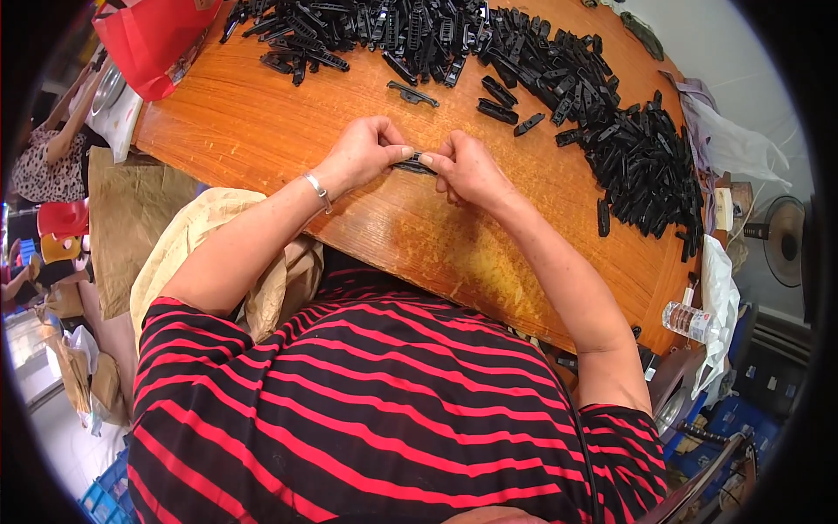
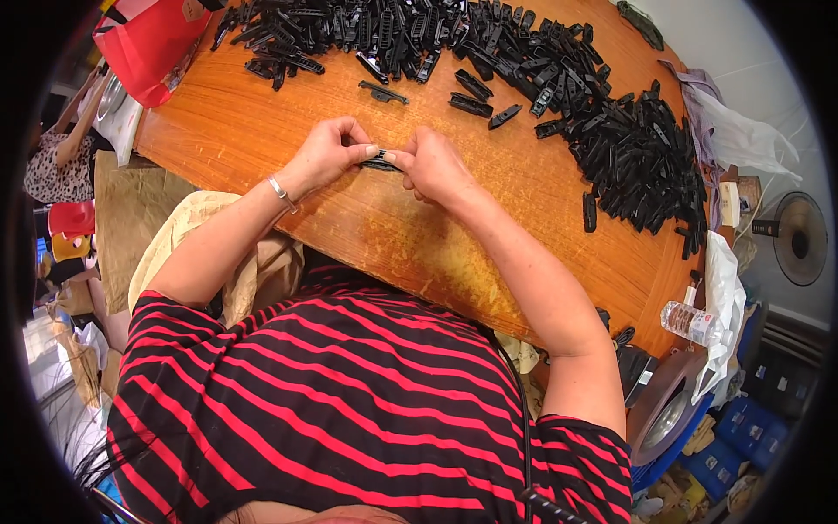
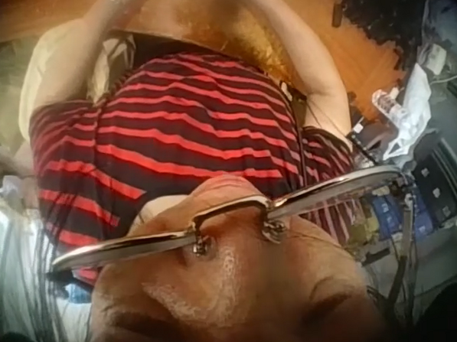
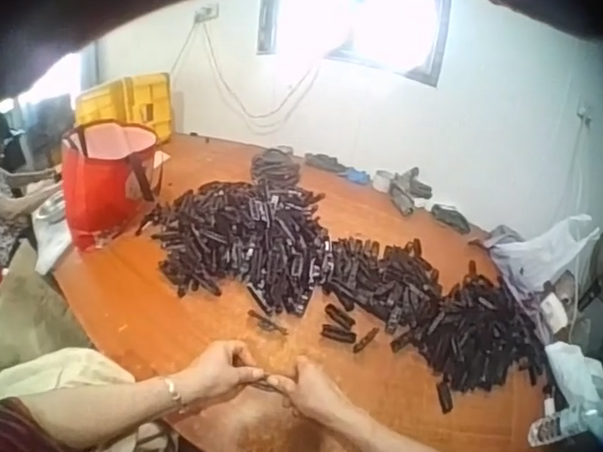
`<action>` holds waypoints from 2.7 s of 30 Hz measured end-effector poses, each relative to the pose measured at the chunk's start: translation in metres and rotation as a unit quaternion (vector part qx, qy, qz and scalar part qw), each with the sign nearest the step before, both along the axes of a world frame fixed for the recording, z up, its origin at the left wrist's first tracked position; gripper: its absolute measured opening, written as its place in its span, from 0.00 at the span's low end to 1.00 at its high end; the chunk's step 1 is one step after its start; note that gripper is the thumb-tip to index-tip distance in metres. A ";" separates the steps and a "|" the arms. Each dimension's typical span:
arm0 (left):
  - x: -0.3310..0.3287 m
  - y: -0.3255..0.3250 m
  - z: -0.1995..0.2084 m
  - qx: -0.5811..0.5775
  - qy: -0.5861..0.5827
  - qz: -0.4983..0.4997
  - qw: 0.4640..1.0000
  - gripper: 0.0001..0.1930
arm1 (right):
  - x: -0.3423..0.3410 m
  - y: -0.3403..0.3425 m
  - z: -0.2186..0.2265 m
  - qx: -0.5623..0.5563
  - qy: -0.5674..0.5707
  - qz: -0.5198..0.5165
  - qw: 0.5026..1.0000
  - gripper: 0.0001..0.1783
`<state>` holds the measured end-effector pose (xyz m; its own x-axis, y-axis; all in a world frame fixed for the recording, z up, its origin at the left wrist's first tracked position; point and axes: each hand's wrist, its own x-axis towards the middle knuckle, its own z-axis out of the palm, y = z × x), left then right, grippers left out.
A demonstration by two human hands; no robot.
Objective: The recorder is assembling small black plastic parts by snapping two separate pieces together and placing them into a pile.
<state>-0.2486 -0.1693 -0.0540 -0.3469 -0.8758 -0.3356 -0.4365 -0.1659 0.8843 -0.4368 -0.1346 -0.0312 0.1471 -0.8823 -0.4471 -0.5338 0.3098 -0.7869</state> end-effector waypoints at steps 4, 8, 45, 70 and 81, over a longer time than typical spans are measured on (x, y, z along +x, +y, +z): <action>0.001 0.003 -0.003 -0.038 -0.008 0.002 0.999 0.09 | 0.003 0.003 -0.008 -0.057 0.020 0.004 0.998 0.15; 0.004 0.003 -0.004 -0.039 -0.007 0.000 0.999 0.09 | 0.005 0.004 -0.011 -0.111 0.053 0.015 0.992 0.15; -0.012 -0.031 0.010 -0.358 -0.238 -0.055 0.901 0.13 | -0.010 -0.005 -0.029 -0.332 0.283 0.103 0.894 0.09; -0.015 -0.007 0.002 0.018 0.130 0.052 0.990 0.08 | -0.025 -0.006 -0.008 -0.017 -0.143 -0.088 0.986 0.11; -0.013 -0.013 0.001 0.023 0.027 0.032 0.999 0.11 | -0.019 -0.018 0.000 0.039 -0.077 -0.061 0.994 0.11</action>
<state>-0.2619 -0.1825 -0.0528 -0.3105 -0.8804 -0.3585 -0.3750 -0.2331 0.8972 -0.4556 -0.1524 -0.0313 0.1123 -0.8613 -0.4955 -0.3640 0.4283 -0.8270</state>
